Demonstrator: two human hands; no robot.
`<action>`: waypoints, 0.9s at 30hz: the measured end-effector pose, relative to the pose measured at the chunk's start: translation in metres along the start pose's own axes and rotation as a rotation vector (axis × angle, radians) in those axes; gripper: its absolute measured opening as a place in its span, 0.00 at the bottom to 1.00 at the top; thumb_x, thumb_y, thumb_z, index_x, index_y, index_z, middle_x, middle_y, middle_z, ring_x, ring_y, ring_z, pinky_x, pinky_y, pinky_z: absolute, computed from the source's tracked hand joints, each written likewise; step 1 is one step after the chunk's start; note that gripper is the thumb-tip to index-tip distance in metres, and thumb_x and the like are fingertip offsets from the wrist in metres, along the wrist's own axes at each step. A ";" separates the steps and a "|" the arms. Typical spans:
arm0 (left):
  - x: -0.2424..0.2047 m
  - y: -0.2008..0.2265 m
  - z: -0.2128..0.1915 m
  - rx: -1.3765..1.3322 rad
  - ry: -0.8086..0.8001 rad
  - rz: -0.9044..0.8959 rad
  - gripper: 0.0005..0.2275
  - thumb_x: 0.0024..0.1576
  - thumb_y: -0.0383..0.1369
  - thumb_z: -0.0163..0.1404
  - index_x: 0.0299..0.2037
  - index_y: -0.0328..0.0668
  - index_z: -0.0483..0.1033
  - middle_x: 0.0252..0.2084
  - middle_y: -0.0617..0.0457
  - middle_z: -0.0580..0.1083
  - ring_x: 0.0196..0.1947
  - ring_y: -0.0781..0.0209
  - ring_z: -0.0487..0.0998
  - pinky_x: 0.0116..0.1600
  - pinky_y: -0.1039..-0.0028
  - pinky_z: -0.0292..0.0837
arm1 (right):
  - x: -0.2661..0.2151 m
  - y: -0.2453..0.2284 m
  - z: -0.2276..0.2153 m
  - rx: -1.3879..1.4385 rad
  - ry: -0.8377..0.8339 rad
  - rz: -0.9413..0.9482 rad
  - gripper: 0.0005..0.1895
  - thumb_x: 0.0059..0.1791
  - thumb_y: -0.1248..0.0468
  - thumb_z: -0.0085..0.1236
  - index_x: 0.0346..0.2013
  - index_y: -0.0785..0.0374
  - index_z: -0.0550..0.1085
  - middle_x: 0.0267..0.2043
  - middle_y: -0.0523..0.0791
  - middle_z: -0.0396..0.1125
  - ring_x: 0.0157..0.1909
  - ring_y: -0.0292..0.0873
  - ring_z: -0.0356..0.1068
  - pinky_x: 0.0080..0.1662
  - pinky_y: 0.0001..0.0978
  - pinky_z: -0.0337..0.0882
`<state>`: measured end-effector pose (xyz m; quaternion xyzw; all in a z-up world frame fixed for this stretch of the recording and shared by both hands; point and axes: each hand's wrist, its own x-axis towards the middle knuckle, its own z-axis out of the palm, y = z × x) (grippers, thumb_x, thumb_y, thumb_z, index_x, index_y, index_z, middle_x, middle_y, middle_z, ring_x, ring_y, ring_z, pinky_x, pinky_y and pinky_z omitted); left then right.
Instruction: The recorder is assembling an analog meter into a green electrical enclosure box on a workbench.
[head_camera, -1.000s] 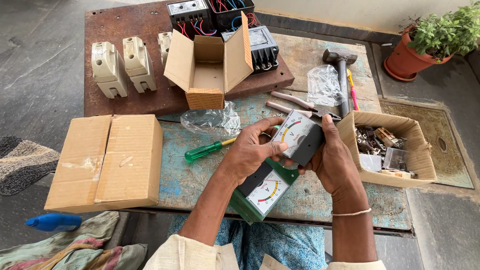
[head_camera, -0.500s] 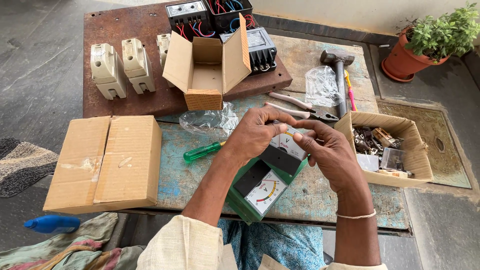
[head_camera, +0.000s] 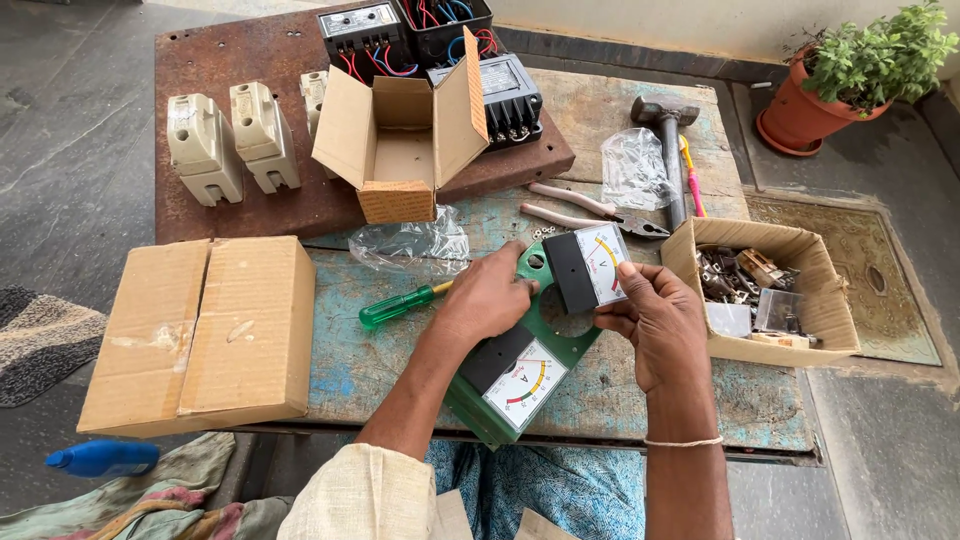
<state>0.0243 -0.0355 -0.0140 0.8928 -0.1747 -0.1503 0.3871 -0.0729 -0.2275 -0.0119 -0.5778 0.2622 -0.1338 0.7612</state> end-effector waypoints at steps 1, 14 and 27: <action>0.003 -0.004 0.001 0.001 0.002 0.000 0.23 0.56 0.35 0.55 0.61 0.38 0.70 0.46 0.33 0.76 0.48 0.38 0.76 0.56 0.52 0.67 | 0.001 0.000 0.000 0.001 -0.002 -0.001 0.12 0.51 0.60 0.60 0.42 0.67 0.74 0.32 0.46 0.73 0.27 0.38 0.74 0.30 0.28 0.77; -0.044 0.009 0.015 -1.165 0.156 -0.229 0.12 0.58 0.24 0.50 0.50 0.29 0.65 0.35 0.42 0.77 0.25 0.59 0.78 0.19 0.73 0.72 | 0.006 -0.062 0.017 -0.054 -0.086 -0.121 0.13 0.54 0.61 0.58 0.45 0.69 0.74 0.33 0.45 0.73 0.28 0.37 0.73 0.31 0.28 0.77; -0.086 -0.004 0.066 -1.600 0.272 -0.253 0.12 0.55 0.22 0.50 0.49 0.36 0.71 0.44 0.48 0.77 0.40 0.59 0.82 0.41 0.67 0.86 | 0.041 -0.029 0.032 -0.546 -0.308 0.019 0.15 0.52 0.59 0.58 0.42 0.70 0.80 0.27 0.45 0.71 0.24 0.36 0.69 0.26 0.28 0.66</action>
